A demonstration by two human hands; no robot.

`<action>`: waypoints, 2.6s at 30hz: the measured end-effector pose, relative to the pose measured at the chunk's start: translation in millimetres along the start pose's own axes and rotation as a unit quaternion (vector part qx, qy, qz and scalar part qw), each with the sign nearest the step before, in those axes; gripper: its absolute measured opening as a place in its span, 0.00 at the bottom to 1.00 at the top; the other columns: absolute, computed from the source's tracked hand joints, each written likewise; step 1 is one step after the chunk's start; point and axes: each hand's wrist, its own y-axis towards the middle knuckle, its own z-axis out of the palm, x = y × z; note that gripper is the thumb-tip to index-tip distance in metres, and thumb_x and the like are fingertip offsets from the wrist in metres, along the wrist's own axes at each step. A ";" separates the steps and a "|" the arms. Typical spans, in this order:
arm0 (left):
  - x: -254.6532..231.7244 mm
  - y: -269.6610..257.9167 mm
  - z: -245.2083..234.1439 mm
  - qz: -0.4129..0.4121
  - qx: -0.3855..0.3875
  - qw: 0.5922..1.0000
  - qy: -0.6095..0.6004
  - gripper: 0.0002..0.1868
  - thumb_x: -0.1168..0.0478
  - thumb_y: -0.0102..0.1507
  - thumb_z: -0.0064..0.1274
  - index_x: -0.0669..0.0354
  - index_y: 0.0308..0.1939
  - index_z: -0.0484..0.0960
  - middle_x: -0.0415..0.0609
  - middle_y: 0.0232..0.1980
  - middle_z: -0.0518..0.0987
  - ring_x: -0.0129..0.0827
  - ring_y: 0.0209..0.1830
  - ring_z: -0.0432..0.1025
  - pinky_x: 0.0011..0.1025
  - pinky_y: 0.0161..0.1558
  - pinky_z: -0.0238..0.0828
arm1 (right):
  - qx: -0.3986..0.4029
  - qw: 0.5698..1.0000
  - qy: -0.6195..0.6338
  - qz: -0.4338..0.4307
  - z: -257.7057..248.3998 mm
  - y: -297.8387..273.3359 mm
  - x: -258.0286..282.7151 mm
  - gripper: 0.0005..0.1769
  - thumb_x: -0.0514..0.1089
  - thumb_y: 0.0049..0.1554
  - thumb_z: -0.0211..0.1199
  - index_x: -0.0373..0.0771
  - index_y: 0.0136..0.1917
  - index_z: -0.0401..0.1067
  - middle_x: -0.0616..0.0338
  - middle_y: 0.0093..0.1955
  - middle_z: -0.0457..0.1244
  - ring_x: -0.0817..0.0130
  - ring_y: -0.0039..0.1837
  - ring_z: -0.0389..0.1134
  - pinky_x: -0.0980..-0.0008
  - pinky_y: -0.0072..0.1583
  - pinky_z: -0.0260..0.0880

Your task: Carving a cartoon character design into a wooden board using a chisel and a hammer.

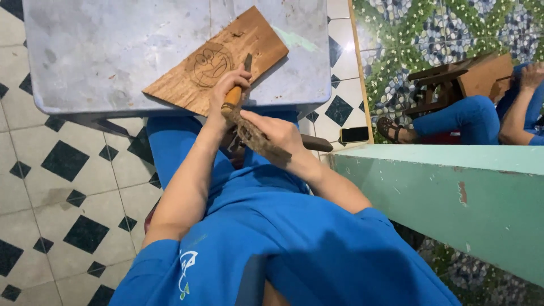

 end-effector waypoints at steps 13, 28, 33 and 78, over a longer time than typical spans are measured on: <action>109.4 -1.6 -20.8 0.045 -0.015 0.999 0.014 0.17 0.55 0.69 0.53 0.64 0.56 0.78 0.63 0.61 0.77 0.51 0.64 0.70 0.46 0.68 0.60 | 0.029 0.998 -0.010 0.046 1.3 15.9 -0.2 0.20 0.38 0.60 0.64 0.41 0.66 0.73 0.48 0.48 0.72 0.50 0.51 0.75 0.52 0.53 0.76; -3.1 10.1 -9.8 -0.046 -0.002 0.999 0.021 0.05 0.71 0.62 0.62 0.59 0.39 0.83 0.58 0.49 0.83 0.50 0.55 0.77 0.46 0.59 0.70 | 0.088 0.993 0.036 0.069 -10.1 28.5 15.5 0.24 0.35 0.63 0.59 0.41 0.72 0.68 0.46 0.54 0.72 0.46 0.52 0.75 0.49 0.51 0.80; -12.2 14.2 -11.3 -0.038 -0.010 0.999 0.018 0.04 0.69 0.61 0.63 0.59 0.38 0.83 0.60 0.47 0.84 0.55 0.54 0.78 0.48 0.58 0.71 | 0.070 0.997 -0.021 0.014 -18.5 35.7 24.1 0.24 0.34 0.61 0.64 0.41 0.70 0.71 0.46 0.54 0.73 0.51 0.49 0.76 0.56 0.45 0.81; 13.9 2.2 -8.5 -0.058 0.032 0.995 0.080 0.11 0.69 0.61 0.61 0.50 0.46 0.86 0.51 0.56 0.80 0.56 0.60 0.74 0.51 0.61 0.69 | 0.100 0.984 0.117 0.095 -5.6 20.8 13.7 0.25 0.41 0.66 0.60 0.41 0.76 0.66 0.48 0.60 0.70 0.45 0.59 0.73 0.47 0.54 0.78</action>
